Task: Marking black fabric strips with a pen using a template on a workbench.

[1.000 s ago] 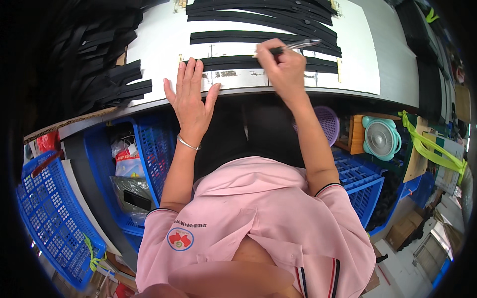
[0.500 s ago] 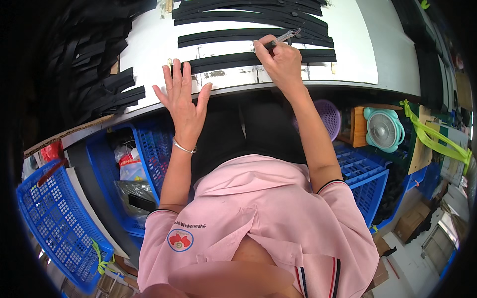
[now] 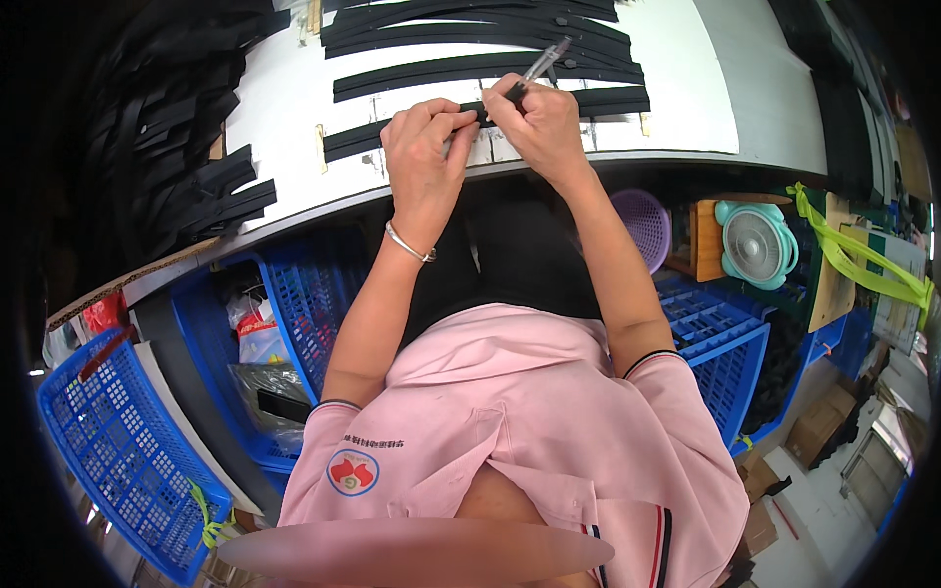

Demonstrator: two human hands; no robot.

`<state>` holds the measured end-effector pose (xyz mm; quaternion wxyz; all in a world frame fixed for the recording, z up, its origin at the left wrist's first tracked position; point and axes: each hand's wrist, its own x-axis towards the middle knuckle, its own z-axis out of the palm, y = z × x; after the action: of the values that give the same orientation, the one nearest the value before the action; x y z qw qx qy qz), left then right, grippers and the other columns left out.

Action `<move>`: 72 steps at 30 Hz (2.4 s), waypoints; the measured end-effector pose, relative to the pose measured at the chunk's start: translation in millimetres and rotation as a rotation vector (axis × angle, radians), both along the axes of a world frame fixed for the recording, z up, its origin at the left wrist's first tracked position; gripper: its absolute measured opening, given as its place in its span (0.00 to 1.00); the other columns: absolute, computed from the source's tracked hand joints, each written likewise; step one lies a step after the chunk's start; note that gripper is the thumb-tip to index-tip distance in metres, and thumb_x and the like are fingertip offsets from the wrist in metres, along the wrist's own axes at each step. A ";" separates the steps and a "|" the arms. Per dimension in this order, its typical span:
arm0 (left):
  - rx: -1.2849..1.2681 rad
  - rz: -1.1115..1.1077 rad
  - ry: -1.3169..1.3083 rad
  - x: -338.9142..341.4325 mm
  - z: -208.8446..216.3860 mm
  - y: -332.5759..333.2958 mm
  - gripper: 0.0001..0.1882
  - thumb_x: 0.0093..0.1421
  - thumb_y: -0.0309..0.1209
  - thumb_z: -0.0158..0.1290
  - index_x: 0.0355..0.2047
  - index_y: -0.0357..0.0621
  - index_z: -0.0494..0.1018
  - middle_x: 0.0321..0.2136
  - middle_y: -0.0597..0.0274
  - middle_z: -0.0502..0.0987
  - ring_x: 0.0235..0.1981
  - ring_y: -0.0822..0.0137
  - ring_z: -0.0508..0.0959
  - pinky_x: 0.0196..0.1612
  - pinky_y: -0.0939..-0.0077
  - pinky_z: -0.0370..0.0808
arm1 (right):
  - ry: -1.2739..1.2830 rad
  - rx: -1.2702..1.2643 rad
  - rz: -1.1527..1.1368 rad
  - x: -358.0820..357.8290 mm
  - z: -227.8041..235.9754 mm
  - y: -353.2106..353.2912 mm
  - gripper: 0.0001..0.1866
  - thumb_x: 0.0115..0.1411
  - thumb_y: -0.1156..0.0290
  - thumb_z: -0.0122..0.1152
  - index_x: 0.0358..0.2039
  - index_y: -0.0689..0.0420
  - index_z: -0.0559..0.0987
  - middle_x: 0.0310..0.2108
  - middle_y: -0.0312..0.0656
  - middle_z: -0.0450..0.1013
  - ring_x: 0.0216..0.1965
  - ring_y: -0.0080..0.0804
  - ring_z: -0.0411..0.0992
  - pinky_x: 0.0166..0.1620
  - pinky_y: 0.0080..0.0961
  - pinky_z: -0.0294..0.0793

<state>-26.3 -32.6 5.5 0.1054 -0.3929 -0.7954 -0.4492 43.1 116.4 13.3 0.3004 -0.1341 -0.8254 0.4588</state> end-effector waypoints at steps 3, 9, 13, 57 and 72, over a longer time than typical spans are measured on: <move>-0.004 0.010 0.014 -0.4 -0.7 0.0 0.07 0.54 0.26 0.66 0.34 0.44 0.84 0.37 0.66 0.81 0.41 0.62 0.77 0.48 0.67 0.68 | -0.044 -0.013 0.015 -0.6 -5.6 2.8 0.11 0.61 0.71 0.64 0.23 0.63 0.81 0.18 0.37 0.76 0.17 0.21 0.70 0.23 0.22 0.67; -0.013 -0.001 0.024 -0.5 0.1 2.0 0.07 0.54 0.27 0.67 0.34 0.45 0.84 0.37 0.67 0.81 0.41 0.62 0.77 0.48 0.67 0.68 | -0.092 0.109 -0.004 0.5 -4.8 4.5 0.12 0.59 0.68 0.66 0.22 0.61 0.82 0.17 0.42 0.76 0.16 0.31 0.73 0.22 0.25 0.67; -0.037 -0.020 0.029 -0.7 -0.1 -0.1 0.06 0.55 0.28 0.67 0.34 0.46 0.84 0.38 0.66 0.81 0.41 0.63 0.77 0.48 0.67 0.67 | -0.014 0.059 0.064 5.0 -4.2 6.0 0.09 0.60 0.66 0.65 0.29 0.58 0.85 0.18 0.44 0.76 0.18 0.34 0.75 0.23 0.28 0.69; 0.008 -0.204 0.034 34.9 0.1 91.5 0.06 0.55 0.26 0.65 0.34 0.44 0.83 0.40 0.65 0.81 0.45 0.59 0.77 0.50 0.64 0.69 | -0.021 -0.014 -0.193 58.4 -7.3 84.2 0.11 0.62 0.71 0.67 0.27 0.65 0.81 0.25 0.35 0.79 0.15 0.20 0.64 0.20 0.22 0.61; 0.002 -0.201 0.051 34.8 -1.2 90.9 0.07 0.54 0.25 0.66 0.34 0.44 0.83 0.40 0.65 0.81 0.45 0.59 0.76 0.49 0.64 0.69 | -0.089 0.125 -0.160 62.9 -2.8 82.5 0.09 0.65 0.74 0.64 0.32 0.69 0.82 0.30 0.38 0.82 0.24 0.21 0.74 0.28 0.20 0.70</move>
<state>8.6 58.3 4.3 0.0806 -0.4820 -0.7487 -0.4480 106.0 198.9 10.5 0.3069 -0.2009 -0.8515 0.3747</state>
